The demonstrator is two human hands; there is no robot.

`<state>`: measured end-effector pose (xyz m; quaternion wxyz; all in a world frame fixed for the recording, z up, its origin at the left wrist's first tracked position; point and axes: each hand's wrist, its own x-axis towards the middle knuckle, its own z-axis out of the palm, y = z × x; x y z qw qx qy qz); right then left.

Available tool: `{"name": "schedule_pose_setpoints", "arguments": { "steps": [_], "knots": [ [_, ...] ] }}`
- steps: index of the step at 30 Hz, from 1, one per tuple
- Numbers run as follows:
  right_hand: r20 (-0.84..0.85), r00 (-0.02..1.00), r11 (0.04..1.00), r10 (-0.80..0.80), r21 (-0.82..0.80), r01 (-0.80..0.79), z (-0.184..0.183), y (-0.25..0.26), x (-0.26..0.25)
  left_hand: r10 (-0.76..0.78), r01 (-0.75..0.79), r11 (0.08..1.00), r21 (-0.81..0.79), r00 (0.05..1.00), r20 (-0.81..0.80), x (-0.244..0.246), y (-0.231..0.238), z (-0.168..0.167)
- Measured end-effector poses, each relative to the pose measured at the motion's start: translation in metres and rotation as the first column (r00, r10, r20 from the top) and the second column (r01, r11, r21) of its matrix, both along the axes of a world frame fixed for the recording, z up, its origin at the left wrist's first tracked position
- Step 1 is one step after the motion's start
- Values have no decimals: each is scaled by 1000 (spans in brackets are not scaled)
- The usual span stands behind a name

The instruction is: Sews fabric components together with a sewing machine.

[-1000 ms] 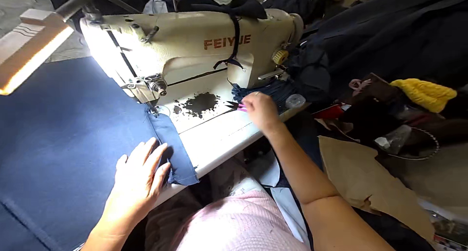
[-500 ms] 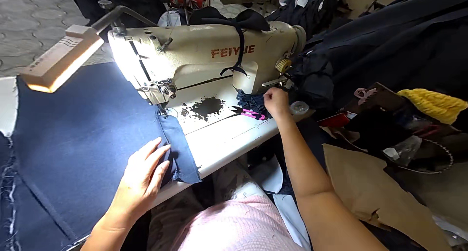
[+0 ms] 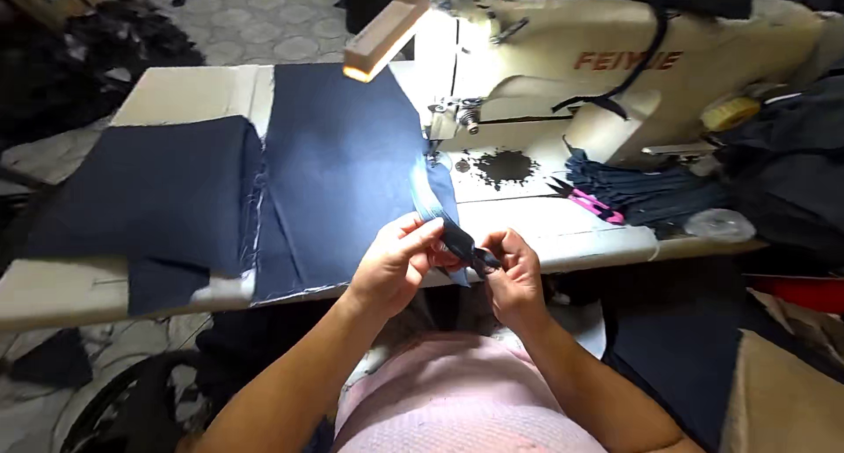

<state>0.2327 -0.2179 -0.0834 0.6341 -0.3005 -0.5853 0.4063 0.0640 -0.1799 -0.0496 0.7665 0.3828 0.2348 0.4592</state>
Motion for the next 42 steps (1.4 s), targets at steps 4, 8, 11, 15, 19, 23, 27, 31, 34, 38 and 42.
{"name": "schedule_pose_setpoints", "arguments": {
  "steps": [4,8,11,15,19,23,27,31,34,38,42],
  "knots": [
    [289,919,956,-268,194,218,-18,2,-4,245,-234,968,85,958,-150,-18,10,3],
    [542,718,881,-437,420,220,-53,-5,5,630,-279,739,613,607,-484,-33,52,3],
    [629,587,848,-509,484,216,-77,-11,6,337,-72,899,431,743,-579,-24,66,29],
    [618,526,799,-584,553,238,-91,-14,11,-196,302,946,121,826,-528,-1,91,29],
    [587,537,787,-606,544,292,-91,-15,19,39,339,905,257,534,-844,15,111,-1],
    [538,567,768,-624,554,320,-89,-12,21,80,368,880,300,508,-858,8,112,-3],
    [530,526,737,-666,575,354,-85,-6,18,76,412,838,358,561,-824,6,113,-7],
    [531,560,758,-636,567,323,-86,-6,18,62,433,813,389,601,-797,6,114,-10],
    [520,589,769,-618,555,317,-86,-7,21,73,451,792,412,600,-797,6,114,-11],
    [517,581,763,-629,554,333,-84,-7,22,78,455,784,423,603,-794,5,113,-10],
    [561,529,766,-636,539,350,-80,-8,18,80,456,775,437,615,-785,5,114,-11]
  ]
}}
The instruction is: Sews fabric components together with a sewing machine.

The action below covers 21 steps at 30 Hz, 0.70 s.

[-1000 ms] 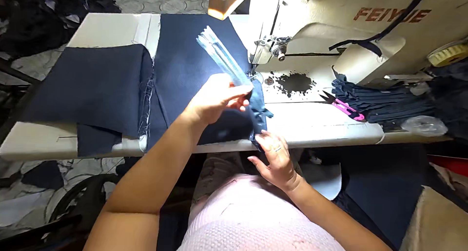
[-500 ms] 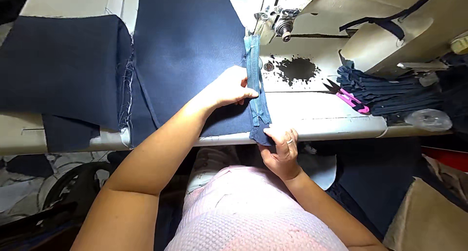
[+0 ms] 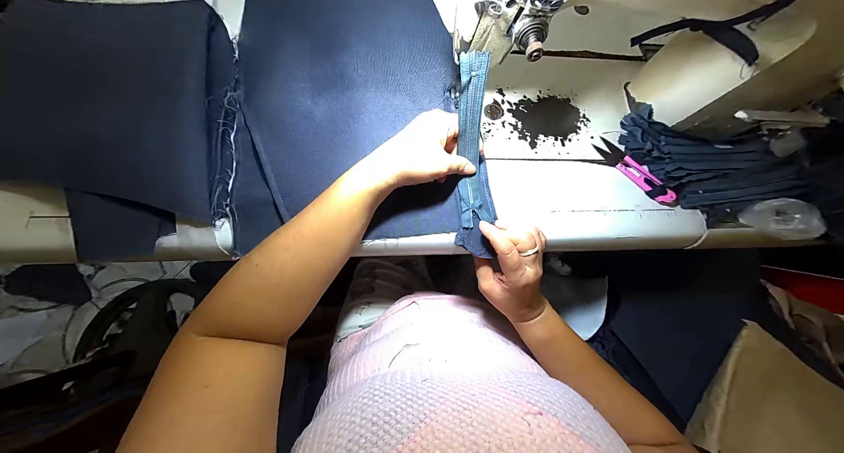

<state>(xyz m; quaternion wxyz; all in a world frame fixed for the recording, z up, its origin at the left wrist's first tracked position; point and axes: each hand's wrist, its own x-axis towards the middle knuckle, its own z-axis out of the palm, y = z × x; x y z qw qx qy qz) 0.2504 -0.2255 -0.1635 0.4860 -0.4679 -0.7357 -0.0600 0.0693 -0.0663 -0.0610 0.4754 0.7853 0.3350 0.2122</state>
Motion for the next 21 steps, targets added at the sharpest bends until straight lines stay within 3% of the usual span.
{"name": "schedule_pose_setpoints", "arguments": {
  "steps": [11,16,21],
  "knots": [
    [75,997,998,-17,-60,21,3,-1,-3,5,-5,1000,-5,1000,-16,0,0,2],
    [79,997,993,4,-118,5,12,1,-2,167,-168,974,-152,986,-23,2,8,5],
    [73,994,979,78,-195,-62,19,5,4,224,-238,968,-74,962,-153,2,32,13]
  ]
}}
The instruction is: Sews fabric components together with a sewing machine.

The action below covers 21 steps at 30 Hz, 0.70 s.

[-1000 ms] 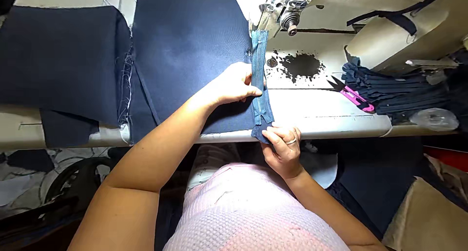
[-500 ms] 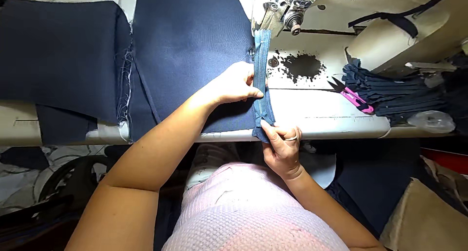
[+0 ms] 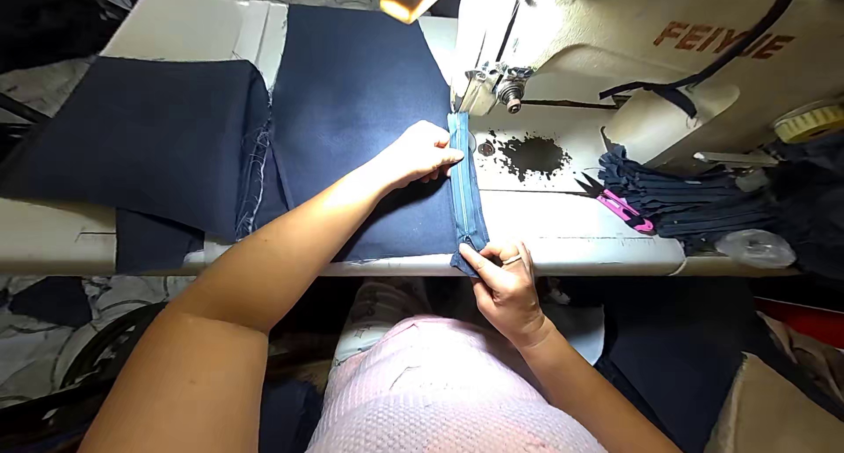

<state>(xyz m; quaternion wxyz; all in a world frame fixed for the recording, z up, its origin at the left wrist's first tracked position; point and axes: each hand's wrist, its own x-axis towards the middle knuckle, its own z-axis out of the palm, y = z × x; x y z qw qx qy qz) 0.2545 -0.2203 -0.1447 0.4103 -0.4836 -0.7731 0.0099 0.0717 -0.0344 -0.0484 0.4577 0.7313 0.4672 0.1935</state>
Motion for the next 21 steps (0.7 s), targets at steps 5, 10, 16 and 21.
{"name": "schedule_pose_setpoints", "arguments": {
  "steps": [5,10,16,21],
  "knots": [
    [-21,982,983,186,8,-186,10,15,8,1,19,993,118,985,-171,-1,19,4],
    [-26,940,939,339,-48,-340,18,28,12,-1,46,983,180,969,-246,2,25,5],
    [-45,934,932,355,-59,-358,19,28,9,74,6,970,244,945,-319,7,21,6],
    [-40,936,934,349,-66,-351,21,22,4,143,-18,936,351,932,-334,7,17,0]
  ]
}}
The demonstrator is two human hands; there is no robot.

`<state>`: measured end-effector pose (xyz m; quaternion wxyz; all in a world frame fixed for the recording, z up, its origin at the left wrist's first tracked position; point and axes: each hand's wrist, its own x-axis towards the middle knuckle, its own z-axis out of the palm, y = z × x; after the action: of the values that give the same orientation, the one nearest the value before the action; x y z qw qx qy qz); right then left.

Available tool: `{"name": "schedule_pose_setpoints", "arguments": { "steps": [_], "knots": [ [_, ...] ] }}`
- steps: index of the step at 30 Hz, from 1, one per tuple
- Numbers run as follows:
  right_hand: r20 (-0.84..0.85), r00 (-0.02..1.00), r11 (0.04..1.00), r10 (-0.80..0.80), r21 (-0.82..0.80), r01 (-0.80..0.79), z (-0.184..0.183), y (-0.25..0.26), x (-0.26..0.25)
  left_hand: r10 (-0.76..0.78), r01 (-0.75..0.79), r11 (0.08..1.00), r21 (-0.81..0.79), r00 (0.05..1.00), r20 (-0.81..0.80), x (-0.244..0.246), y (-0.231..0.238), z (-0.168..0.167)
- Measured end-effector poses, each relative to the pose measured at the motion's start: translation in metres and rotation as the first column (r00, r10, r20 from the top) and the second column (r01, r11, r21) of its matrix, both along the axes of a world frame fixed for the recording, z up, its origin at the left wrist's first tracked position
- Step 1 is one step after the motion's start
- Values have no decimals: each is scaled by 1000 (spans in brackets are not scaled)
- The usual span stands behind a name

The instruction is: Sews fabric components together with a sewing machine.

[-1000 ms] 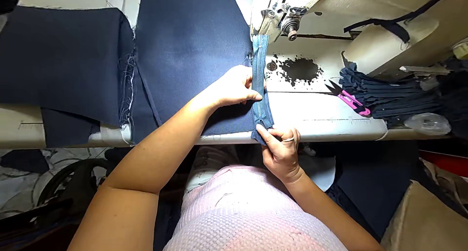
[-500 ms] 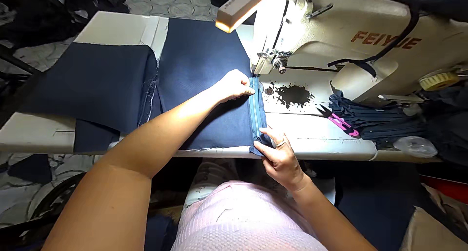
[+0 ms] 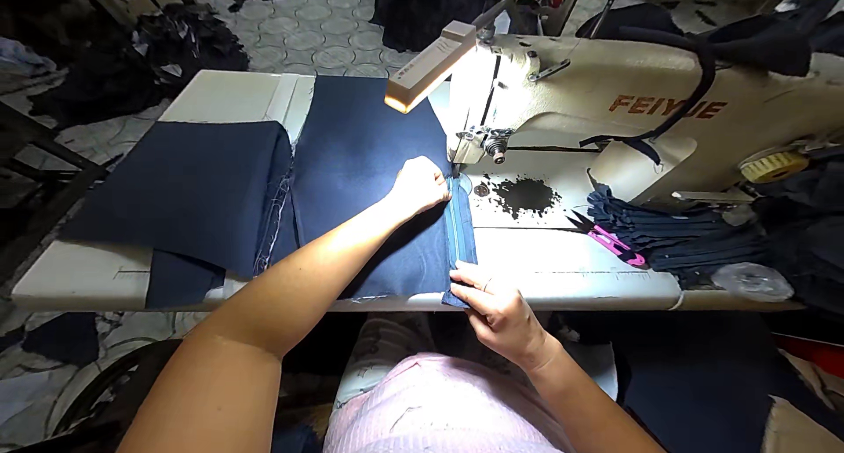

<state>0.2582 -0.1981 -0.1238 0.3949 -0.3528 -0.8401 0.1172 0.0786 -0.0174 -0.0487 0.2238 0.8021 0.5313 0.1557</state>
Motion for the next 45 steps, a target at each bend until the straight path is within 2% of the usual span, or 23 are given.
{"name": "schedule_pose_setpoints", "arguments": {
  "steps": [5,7,13,21,40,43,45],
  "knots": [
    [-10,1000,1000,-5,15,5,-2,-10,-7,24,-25,1000,13,997,75,0,-7,-9],
    [-13,1000,1000,-11,22,11,-3,-14,-10,-15,16,1000,-6,994,108,-2,-8,-12],
    [-27,1000,1000,3,20,-2,-3,-14,-11,-91,94,994,-51,995,51,-3,-10,-11],
    [-18,999,999,35,-21,-35,1,-1,-7,-16,17,1000,-15,995,95,-3,2,-12],
    [-1,1000,1000,-5,-16,5,3,6,-8,17,-15,1000,-18,990,137,-3,11,-12],
    [9,1000,1000,-15,-23,15,4,9,-8,-11,8,1000,21,986,167,-6,11,-13],
    [19,1000,999,-20,-39,21,5,10,-7,-98,79,989,125,983,154,-10,-1,-15]
  ]
}}
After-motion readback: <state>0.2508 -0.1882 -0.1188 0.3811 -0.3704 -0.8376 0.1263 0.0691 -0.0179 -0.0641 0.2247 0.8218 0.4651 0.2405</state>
